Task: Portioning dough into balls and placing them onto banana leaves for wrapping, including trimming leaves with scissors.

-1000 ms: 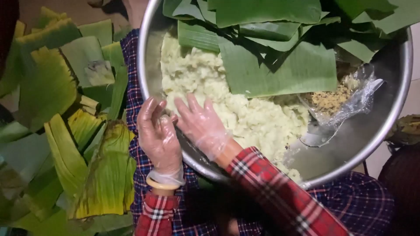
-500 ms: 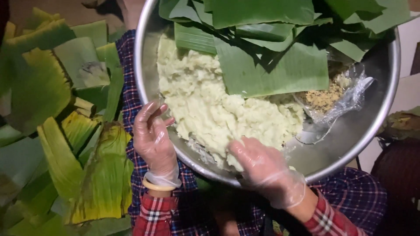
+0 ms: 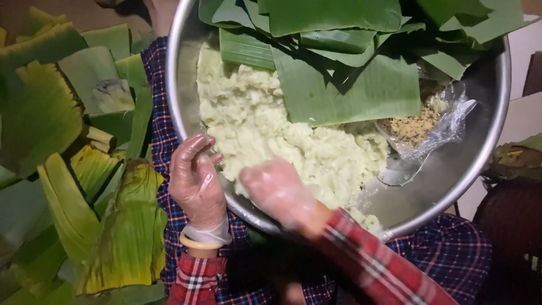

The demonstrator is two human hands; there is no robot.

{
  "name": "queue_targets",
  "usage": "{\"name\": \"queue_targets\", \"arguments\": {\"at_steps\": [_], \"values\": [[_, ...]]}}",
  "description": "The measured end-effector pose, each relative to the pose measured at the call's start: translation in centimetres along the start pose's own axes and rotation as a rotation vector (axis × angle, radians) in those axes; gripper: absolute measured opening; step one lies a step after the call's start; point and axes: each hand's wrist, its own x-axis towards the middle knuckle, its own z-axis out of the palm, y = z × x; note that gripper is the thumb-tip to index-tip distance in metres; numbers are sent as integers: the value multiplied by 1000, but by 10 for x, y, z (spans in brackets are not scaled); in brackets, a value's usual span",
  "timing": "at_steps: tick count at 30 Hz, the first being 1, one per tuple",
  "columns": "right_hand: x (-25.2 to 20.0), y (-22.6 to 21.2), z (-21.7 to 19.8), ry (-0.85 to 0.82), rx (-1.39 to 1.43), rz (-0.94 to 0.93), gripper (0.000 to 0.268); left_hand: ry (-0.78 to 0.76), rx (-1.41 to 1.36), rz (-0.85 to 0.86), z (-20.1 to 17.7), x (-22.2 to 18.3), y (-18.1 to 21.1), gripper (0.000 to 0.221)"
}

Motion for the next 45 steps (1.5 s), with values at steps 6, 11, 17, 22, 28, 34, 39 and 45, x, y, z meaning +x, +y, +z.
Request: {"name": "queue_targets", "arguments": {"at_steps": [6,11,17,22,28,34,39,45], "values": [[-74,33,-93,-489,101,466,99,-25,-59,-22,-2,-4,1,21],[-112,12,-75,113,206,78,54,-132,39,-89,-3,-8,10,40],[-47,7,-73,-117,114,366,39,-164,263,52,4,-10,12,40],[-39,15,-108,-137,195,575,59,-236,505,271,1,-14,-2,41],[-107,14,-130,-427,198,643,21,-338,485,184,13,-5,22,39],[-143,1,-80,90,94,586,21,-623,457,-194,81,28,29,40],[-143,6,-80,236,99,445,17,-524,24,-365,105,24,53,9],[-144,16,-83,530,-172,214,13,-293,111,-605,-3,0,76,14]]}}
